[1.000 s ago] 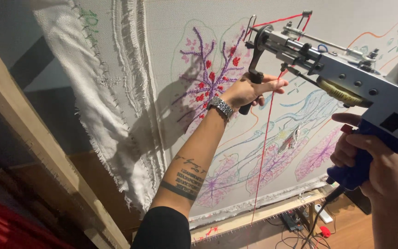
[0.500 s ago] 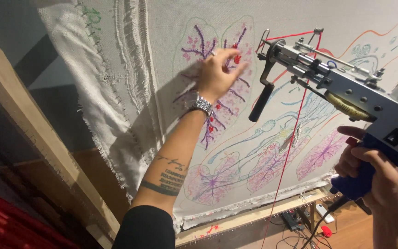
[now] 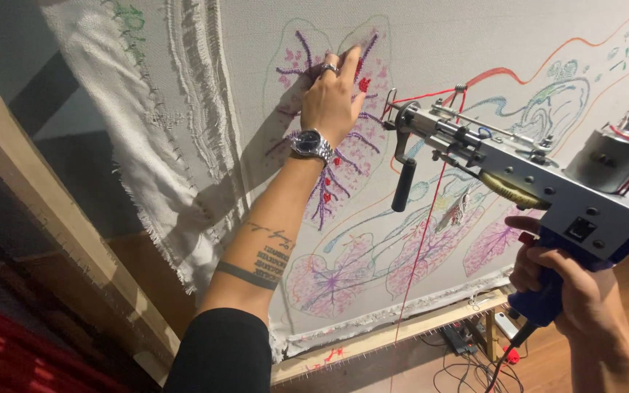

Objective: Trimming yarn and using an electric tufting gun to add colored patterns to a rug canvas on a frame.

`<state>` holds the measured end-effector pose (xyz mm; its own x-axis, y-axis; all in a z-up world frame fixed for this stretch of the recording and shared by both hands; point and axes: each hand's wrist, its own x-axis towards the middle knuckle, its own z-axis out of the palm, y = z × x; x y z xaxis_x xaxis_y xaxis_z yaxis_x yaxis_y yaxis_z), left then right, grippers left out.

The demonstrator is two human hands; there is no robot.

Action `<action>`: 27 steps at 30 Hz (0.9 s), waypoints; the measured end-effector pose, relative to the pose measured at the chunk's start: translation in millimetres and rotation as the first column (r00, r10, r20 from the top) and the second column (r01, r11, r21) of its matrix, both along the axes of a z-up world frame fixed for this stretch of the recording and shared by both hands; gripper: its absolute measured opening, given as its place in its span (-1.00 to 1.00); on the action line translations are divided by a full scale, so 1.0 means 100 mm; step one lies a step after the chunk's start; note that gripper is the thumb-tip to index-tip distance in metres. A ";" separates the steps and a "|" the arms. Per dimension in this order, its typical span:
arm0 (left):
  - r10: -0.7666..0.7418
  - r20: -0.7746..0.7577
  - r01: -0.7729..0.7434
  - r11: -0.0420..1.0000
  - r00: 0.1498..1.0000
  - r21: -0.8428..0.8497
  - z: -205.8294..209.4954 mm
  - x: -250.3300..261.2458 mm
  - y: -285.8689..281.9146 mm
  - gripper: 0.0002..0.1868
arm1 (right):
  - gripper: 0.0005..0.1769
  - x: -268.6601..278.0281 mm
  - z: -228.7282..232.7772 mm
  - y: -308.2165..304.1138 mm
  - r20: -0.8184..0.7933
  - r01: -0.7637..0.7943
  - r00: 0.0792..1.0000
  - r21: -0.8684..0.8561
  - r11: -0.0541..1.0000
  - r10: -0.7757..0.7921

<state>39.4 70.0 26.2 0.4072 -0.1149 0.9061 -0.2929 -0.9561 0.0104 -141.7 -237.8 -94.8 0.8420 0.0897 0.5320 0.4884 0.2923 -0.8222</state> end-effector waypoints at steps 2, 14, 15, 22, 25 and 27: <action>0.084 0.041 -0.088 0.990 0.996 0.110 -0.03 -0.04 -0.03 -0.20 | -0.56 -0.02 -0.04 0.01 -0.148 0.015 0.989 0.041 0.999 -0.009; -0.646 0.185 0.648 0.614 0.741 -0.450 -0.97 -0.59 -0.26 -0.50 | -0.53 -0.15 -0.28 -0.02 -0.109 -0.065 0.991 0.073 0.995 0.072; -0.646 0.187 0.649 0.612 0.740 -0.453 -1.20 -0.51 -0.30 -0.50 | -0.53 -0.15 -0.30 -0.02 -0.110 -0.063 0.991 0.070 0.996 0.071; -0.942 -0.195 0.351 0.286 0.274 -0.892 -1.88 -0.75 -0.55 -0.29 | -0.48 -0.09 -0.57 0.04 -0.073 -0.149 0.986 0.042 0.988 0.152; -0.914 -0.249 0.206 0.323 0.319 -0.924 -1.92 -0.84 -0.58 -0.27 | -0.44 -0.11 -0.68 0.08 -0.096 -0.197 0.975 0.059 0.979 0.202; -0.874 -0.350 0.084 0.398 0.337 -0.913 -1.92 -0.89 -0.59 -0.19 | -0.40 -0.07 -0.86 0.03 -0.099 -0.222 0.969 0.072 0.972 0.228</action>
